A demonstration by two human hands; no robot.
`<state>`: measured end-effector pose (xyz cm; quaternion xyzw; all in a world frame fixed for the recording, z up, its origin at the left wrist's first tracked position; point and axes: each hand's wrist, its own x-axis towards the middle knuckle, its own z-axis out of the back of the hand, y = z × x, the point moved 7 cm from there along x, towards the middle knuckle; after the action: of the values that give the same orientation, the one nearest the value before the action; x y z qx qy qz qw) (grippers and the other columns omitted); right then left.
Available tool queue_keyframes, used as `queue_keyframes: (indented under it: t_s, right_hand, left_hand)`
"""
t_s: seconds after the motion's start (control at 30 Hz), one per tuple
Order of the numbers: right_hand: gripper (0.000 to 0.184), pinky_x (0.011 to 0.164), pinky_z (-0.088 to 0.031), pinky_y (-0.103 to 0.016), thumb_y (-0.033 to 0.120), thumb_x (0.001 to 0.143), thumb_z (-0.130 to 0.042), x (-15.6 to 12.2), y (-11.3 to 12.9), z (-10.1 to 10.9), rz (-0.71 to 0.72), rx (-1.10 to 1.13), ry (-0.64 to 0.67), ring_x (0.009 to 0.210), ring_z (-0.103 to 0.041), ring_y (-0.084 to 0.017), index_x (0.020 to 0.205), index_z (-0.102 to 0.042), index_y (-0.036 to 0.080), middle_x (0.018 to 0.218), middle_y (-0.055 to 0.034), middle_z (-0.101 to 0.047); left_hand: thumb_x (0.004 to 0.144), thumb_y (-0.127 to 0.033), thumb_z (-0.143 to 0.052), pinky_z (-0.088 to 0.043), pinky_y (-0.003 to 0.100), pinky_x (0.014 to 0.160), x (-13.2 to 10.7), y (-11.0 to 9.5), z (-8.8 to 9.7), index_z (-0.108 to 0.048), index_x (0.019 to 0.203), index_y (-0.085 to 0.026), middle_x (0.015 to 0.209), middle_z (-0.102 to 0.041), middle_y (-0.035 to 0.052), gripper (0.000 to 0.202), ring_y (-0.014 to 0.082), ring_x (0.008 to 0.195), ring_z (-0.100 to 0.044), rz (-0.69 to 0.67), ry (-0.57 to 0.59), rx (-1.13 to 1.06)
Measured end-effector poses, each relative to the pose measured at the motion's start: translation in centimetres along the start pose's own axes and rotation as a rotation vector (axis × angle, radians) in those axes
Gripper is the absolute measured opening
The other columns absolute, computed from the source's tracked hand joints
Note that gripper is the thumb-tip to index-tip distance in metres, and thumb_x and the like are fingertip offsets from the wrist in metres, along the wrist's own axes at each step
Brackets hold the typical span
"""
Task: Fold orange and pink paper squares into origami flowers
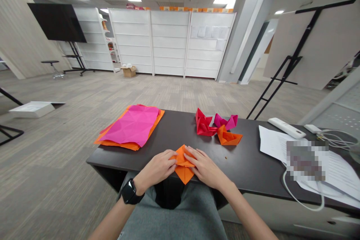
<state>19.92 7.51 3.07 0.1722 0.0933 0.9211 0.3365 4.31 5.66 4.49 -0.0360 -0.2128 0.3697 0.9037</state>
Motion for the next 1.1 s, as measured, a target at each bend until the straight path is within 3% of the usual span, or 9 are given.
queue_keyframes:
  t_s: [0.07,0.17,0.27,0.4,0.57,0.83,1.1]
  right_hand:
    - [0.038,0.110,-0.041,-0.046,0.025,0.099,-0.046,-0.1,0.3,0.4,-0.002,0.026,-0.073,0.136,-0.046,-0.026,0.137,-0.054,0.023,0.148,-0.0120,-0.050]
    - [0.026,0.089,-0.054,-0.035,0.027,0.100,-0.045,0.2,-0.1,0.5,-0.103,0.147,-0.118,0.102,-0.068,-0.023,0.115,-0.066,0.024,0.113,-0.0075,-0.071]
    - [0.023,0.074,-0.054,-0.031,0.028,0.099,-0.047,0.8,-1.8,0.4,-0.257,0.234,-0.186,0.080,-0.069,-0.020,0.103,-0.068,0.024,0.092,-0.0033,-0.074]
    - [0.022,0.081,-0.054,-0.035,0.028,0.093,-0.051,1.7,-3.9,0.2,-0.349,0.232,-0.276,0.087,-0.067,-0.021,0.106,-0.068,0.022,0.098,-0.0057,-0.072]
    - [0.035,0.080,-0.055,-0.037,0.027,0.090,-0.053,2.0,-5.1,-0.5,-0.396,0.227,-0.326,0.082,-0.065,-0.020,0.124,-0.060,0.021,0.093,-0.0046,-0.067]
    - [0.030,0.085,-0.053,-0.036,0.025,0.098,-0.042,2.4,-3.6,-0.4,-0.327,0.182,-0.290,0.091,-0.062,-0.021,0.102,-0.072,0.023,0.101,-0.0077,-0.059]
    - [0.034,0.092,-0.048,-0.044,0.025,0.094,-0.049,2.5,-1.3,-0.4,-0.239,-0.106,-0.146,0.110,-0.053,-0.028,0.125,-0.062,0.024,0.121,-0.0112,-0.059]
  left_hand:
    - [0.099,-0.018,-0.048,-0.051,0.032,0.095,0.2,0.4,0.0,-0.065,0.106,-0.021,0.110,-0.067,0.0057,0.019,0.0195,0.106,-0.064,0.026,0.017,-0.029]
    - [0.101,-0.021,-0.045,-0.052,0.030,0.086,0.8,1.5,-0.1,-0.064,0.101,-0.021,0.096,-0.068,0.0037,0.019,0.0182,0.092,-0.066,0.116,0.030,-0.061]
    - [0.100,-0.024,-0.046,-0.051,0.027,0.080,1.6,2.8,-0.2,-0.061,0.101,-0.022,0.096,-0.069,0.0023,0.016,0.0179,0.089,-0.067,0.239,-0.014,-0.161]
    - [0.098,-0.025,-0.049,-0.050,0.026,0.077,2.8,3.8,-0.5,-0.061,0.101,-0.022,0.093,-0.070,0.0007,0.012,0.0172,0.086,-0.067,0.313,-0.047,-0.237]
    - [0.093,-0.021,-0.051,-0.050,0.026,0.075,3.4,4.4,-1.0,-0.062,0.098,-0.021,0.089,-0.069,0.0018,0.012,0.0173,0.083,-0.066,0.356,-0.070,-0.215]
    - [0.092,-0.015,-0.051,-0.049,0.026,0.074,3.6,4.1,-1.3,-0.059,0.100,-0.021,0.086,-0.064,-0.0003,0.013,0.0163,0.080,-0.063,0.354,-0.074,-0.122]
    - [0.096,-0.010,-0.045,-0.050,0.034,0.085,3.2,3.2,-1.6,-0.064,0.101,-0.019,0.097,-0.061,0.0050,0.021,0.0202,0.091,-0.058,0.302,-0.064,-0.013]
